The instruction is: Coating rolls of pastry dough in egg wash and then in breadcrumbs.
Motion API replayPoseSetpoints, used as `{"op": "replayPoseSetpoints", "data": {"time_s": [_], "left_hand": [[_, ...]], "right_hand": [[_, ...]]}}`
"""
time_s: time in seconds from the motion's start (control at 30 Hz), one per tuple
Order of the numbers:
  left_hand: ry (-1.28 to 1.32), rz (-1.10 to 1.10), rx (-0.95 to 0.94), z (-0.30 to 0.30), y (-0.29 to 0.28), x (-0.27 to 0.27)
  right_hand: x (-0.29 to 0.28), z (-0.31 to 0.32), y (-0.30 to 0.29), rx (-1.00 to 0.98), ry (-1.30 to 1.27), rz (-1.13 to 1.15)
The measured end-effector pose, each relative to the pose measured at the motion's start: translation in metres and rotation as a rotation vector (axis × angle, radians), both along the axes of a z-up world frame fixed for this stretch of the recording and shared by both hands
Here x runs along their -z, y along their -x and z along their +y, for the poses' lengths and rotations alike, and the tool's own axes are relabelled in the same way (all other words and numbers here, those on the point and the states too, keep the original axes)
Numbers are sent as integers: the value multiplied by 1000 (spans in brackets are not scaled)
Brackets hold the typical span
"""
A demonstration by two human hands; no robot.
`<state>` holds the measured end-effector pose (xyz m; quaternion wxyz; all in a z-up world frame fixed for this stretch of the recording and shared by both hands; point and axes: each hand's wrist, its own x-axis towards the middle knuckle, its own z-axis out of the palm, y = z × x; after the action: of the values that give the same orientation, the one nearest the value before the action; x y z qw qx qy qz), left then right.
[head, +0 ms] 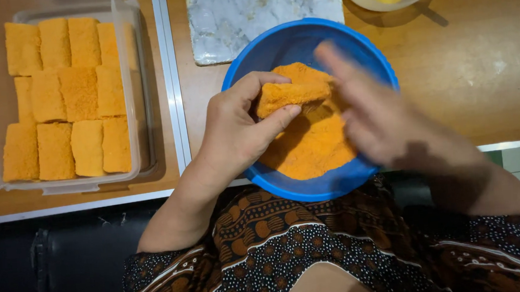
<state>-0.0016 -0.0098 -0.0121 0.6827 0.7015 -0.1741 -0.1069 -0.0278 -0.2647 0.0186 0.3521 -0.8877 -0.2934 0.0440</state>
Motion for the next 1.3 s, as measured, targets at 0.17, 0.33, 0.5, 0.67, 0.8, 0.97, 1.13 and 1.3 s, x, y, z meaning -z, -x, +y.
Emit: {"op": "replayPoseSetpoints", "data": {"time_s": [0.17,0.33,0.5,0.67,0.8,0.97,1.13,1.3], "left_hand": [[-261,-360,24,0,-2,-3],[-406,-558,196,-7,-11,-6],[-593,-687,385,-2,-5,-9],[-550,-666,393,5,1,-27],[-648,-620,325,7,0,-20],[-701,-606,319,3,10,-3],[-679,-599,306,10,11,-2],[-573,-624,245,17,10,-1]], "right_hand": [[-18,-13,-10,184,-221,90],[10,-11,-27,121,-68,32],[17,-8,-31,33,137,-36],[-1,-9,-35,-99,495,38],[11,3,-39,-118,617,172],[19,18,-42,-101,705,198],[40,18,-44,-53,722,180],[58,11,-47,1,737,161]]}}
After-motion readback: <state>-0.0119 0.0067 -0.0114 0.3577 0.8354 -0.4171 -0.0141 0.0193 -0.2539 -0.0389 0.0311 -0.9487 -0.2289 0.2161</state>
